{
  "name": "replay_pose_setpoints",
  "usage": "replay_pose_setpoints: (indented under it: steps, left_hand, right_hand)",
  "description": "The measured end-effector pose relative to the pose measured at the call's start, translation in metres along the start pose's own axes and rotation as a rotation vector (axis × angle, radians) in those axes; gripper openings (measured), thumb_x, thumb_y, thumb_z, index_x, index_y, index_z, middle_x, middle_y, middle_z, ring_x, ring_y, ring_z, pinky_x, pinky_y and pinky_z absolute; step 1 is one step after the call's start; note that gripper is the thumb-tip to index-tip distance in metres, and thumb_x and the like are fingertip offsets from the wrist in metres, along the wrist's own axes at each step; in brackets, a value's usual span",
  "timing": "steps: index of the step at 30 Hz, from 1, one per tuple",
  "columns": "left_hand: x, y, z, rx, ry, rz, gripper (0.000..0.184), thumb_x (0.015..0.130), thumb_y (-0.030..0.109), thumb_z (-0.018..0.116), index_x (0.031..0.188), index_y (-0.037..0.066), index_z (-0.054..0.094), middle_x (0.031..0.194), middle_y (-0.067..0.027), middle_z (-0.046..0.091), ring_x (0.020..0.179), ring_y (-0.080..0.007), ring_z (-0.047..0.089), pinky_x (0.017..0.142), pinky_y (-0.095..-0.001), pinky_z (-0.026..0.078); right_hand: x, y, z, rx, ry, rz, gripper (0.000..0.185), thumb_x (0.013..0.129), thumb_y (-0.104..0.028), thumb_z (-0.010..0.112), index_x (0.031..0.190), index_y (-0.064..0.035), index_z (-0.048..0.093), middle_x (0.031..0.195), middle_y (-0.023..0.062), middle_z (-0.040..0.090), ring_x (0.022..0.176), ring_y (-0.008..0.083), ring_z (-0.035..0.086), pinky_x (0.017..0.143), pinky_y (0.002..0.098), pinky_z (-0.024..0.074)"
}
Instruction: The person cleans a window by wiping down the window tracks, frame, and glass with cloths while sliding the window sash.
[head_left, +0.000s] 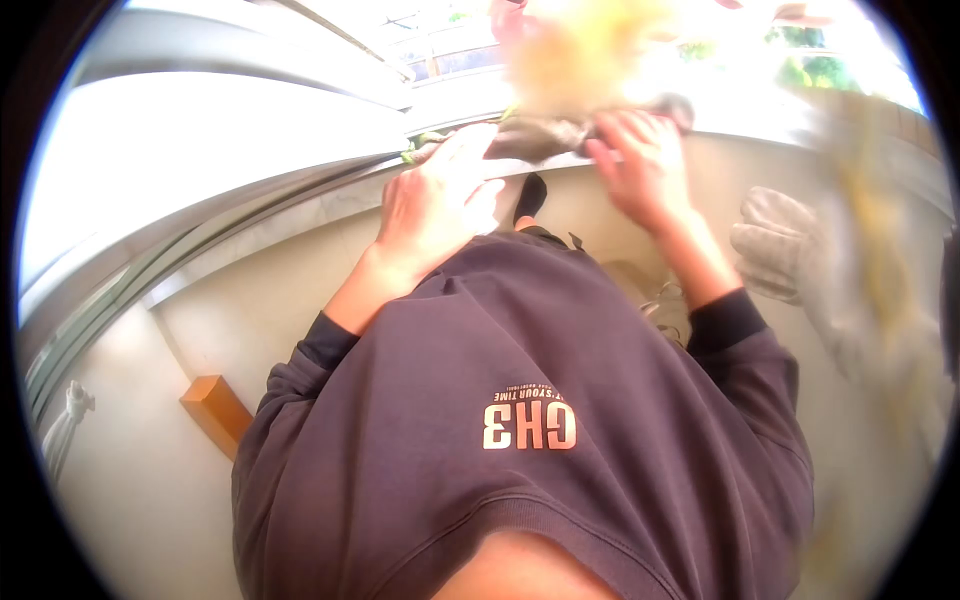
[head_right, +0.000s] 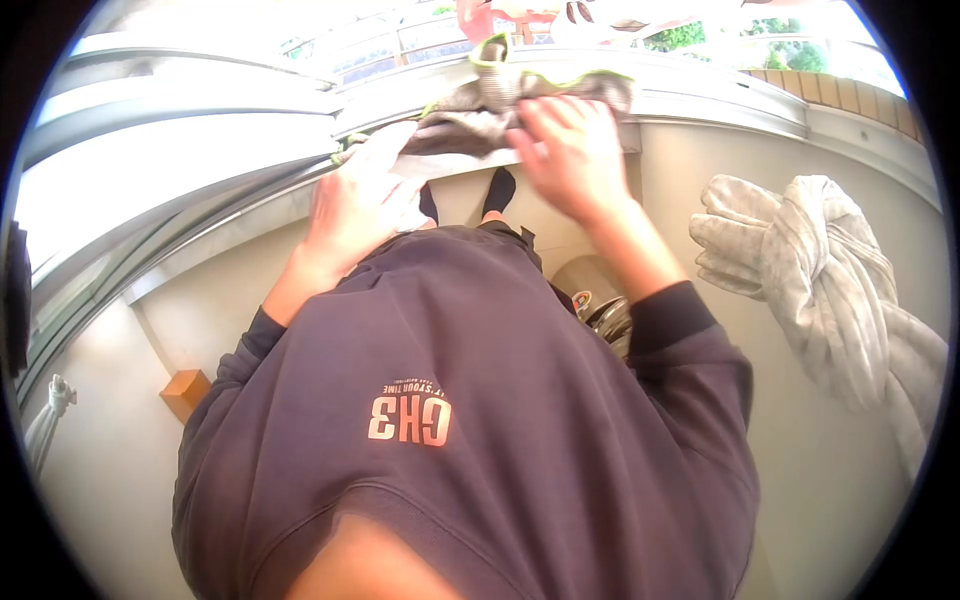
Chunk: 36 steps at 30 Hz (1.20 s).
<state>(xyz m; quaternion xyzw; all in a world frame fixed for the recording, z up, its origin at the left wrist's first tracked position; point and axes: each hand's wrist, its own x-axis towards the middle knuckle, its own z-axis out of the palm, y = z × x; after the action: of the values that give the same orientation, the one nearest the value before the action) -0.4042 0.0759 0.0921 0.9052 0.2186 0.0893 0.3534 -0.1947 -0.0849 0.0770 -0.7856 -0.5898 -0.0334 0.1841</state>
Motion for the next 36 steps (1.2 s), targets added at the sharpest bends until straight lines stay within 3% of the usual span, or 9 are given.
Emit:
replay_pose_setpoints:
  steps: [4,7,11,15,21,23,28,32,36]
  left_hand:
    - [-0.017,-0.012,-0.012,0.088,-0.013,-0.101,0.055,0.084,0.023,0.071,0.132,0.005,0.055,0.127,-0.0179,0.061,0.105,-0.0361,0.064,0.083,-0.0402,0.053]
    - [-0.028,-0.027,-0.010,0.099,0.066,-0.063,0.056,0.084,0.022,0.069,0.134,0.006,0.050,0.125,-0.0135,0.062,0.096,-0.0349,0.067,0.076,-0.0425,0.054]
    - [-0.021,-0.023,0.003,0.073,0.113,-0.103,0.051,0.082,0.025,0.071,0.126,0.006,0.053,0.114,-0.0172,0.065,0.094,-0.0369,0.067,0.075,-0.0424,0.054]
    - [-0.007,-0.020,0.008,0.091,0.134,-0.035,0.052,0.081,0.025,0.075,0.122,0.001,0.055,0.106,-0.0216,0.066,0.094,-0.0389,0.065,0.079,-0.0415,0.053]
    - [0.009,-0.014,0.021,-0.044,0.146,0.032,0.031,0.083,0.016,0.072,0.113,0.007,0.067,0.101,-0.0136,0.070,0.088,-0.0270,0.068,0.078,-0.0340,0.053]
    - [0.012,-0.013,0.027,-0.230,0.194,-0.012,0.023,0.084,0.011,0.070,0.106,0.005,0.070,0.098,-0.0127,0.070,0.088,-0.0231,0.068,0.077,-0.0310,0.053]
    - [0.005,0.017,0.033,-0.617,0.002,0.019,0.023,0.088,0.001,0.064,0.110,0.003,0.069,0.098,-0.0094,0.070,0.094,-0.0163,0.065,0.085,-0.0265,0.051]
    - [-0.003,0.014,0.034,-0.381,-0.123,0.233,0.035,0.084,0.007,0.067,0.119,0.006,0.066,0.124,-0.0128,0.065,0.110,-0.0281,0.064,0.093,-0.0349,0.051]
    - [-0.014,-0.002,0.025,-0.313,-0.169,0.172,0.032,0.084,0.007,0.067,0.116,0.006,0.068,0.115,-0.0121,0.069,0.103,-0.0280,0.067,0.087,-0.0344,0.053]
  right_hand:
    - [0.034,-0.073,0.034,0.289,-0.018,-0.085,0.010,0.080,-0.014,0.065,0.085,-0.0065,0.061,0.081,0.0062,0.064,0.079,0.0257,0.062,0.076,0.0385,0.0461]
    - [0.045,-0.092,0.045,0.322,-0.031,-0.107,0.006,0.078,-0.012,0.063,0.079,-0.0058,0.061,0.078,0.0072,0.064,0.078,0.0258,0.062,0.073,0.0379,0.0478]
    - [0.049,-0.069,0.047,0.284,-0.236,-0.149,0.007,0.077,-0.010,0.060,0.082,-0.0078,0.064,0.083,0.0054,0.067,0.086,0.0255,0.065,0.077,0.0378,0.0538]
    - [0.036,-0.040,0.035,0.112,-0.103,-0.155,0.015,0.082,-0.012,0.060,0.093,-0.0099,0.069,0.088,0.0056,0.070,0.089,0.0252,0.067,0.076,0.0379,0.0551]
    - [0.007,0.020,-0.009,0.325,-0.118,0.186,0.017,0.088,-0.013,0.064,0.100,-0.0033,0.070,0.089,0.0099,0.070,0.082,0.0283,0.066,0.075,0.0345,0.0517]
    - [-0.003,0.030,-0.016,0.536,0.142,0.128,0.017,0.090,-0.013,0.064,0.101,-0.0018,0.070,0.085,0.0062,0.068,0.080,0.0235,0.065,0.080,0.0303,0.0493]
    - [-0.020,0.024,-0.057,1.334,-0.040,0.538,0.032,0.104,-0.019,0.045,0.113,0.0044,0.065,0.113,0.0115,0.066,0.094,0.0146,0.064,0.085,0.0263,0.0490]
    - [-0.013,0.012,-0.052,1.638,0.369,0.760,0.029,0.102,-0.020,0.051,0.111,0.0049,0.063,0.105,0.0120,0.069,0.092,0.0205,0.068,0.085,0.0321,0.0543]
    - [-0.004,0.003,-0.037,1.519,0.206,0.734,0.023,0.099,-0.021,0.057,0.104,0.0002,0.066,0.097,0.0080,0.069,0.087,0.0173,0.067,0.076,0.0297,0.0535]
